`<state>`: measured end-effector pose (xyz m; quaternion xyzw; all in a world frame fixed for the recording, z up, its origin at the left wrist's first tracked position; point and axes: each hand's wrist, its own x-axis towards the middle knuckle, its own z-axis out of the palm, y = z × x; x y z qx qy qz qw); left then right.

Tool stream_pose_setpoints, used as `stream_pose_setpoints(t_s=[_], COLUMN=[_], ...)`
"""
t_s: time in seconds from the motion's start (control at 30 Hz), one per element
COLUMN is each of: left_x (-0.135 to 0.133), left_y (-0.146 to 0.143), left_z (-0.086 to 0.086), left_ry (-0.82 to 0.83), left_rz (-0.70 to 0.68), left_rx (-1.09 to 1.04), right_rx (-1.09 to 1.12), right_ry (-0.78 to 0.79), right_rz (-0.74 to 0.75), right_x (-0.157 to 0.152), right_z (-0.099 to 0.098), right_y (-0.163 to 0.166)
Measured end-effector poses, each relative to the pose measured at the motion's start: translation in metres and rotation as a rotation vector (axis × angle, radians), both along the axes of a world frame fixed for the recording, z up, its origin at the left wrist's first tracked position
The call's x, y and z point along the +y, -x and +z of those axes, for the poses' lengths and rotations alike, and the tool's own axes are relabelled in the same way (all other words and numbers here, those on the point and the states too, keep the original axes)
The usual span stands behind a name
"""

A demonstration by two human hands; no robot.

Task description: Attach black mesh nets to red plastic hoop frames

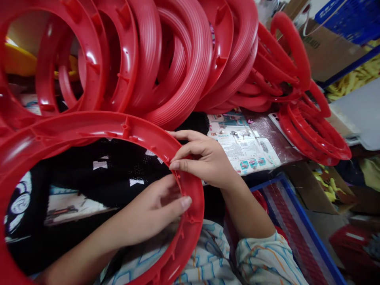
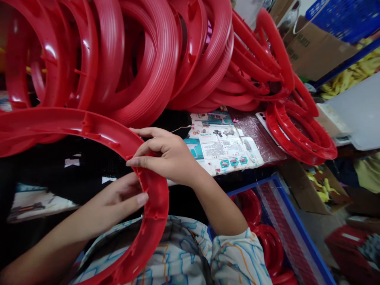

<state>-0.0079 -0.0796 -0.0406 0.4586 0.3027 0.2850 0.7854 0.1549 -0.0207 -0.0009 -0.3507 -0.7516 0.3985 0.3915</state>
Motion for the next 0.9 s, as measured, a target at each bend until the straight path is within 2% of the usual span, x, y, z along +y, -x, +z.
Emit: stream_pose_setpoints(t_s=[0.13,0.37,0.47,0.7,0.9], left_x=[0.002,0.003,0.005,0.01,-0.002], left_y=[-0.007,-0.019,-0.019,-0.001,-0.001], left_z=[-0.009,-0.001,0.003,0.013,0.011], left_ry=[0.02,-0.022,-0.056,-0.088,-0.079], left_rz=[0.267,0.401,0.364,0.021,-0.045], left_rx=[-0.169,-0.063,0.006,0.168,0.196], right_rx=[0.0,-0.015,0.054,0.114,0.079], right_ry=[-0.019,-0.017,-0.024,-0.071,-0.083], right_rz=[-0.007,-0.027,-0.037,0.025,-0.037], right_x=[-0.002,-0.006,-0.004,-0.003,-0.004], right_z=[0.0,0.0,-0.002,0.002,0.004], right_y=[0.001,0.002,0.002,0.001,0.003])
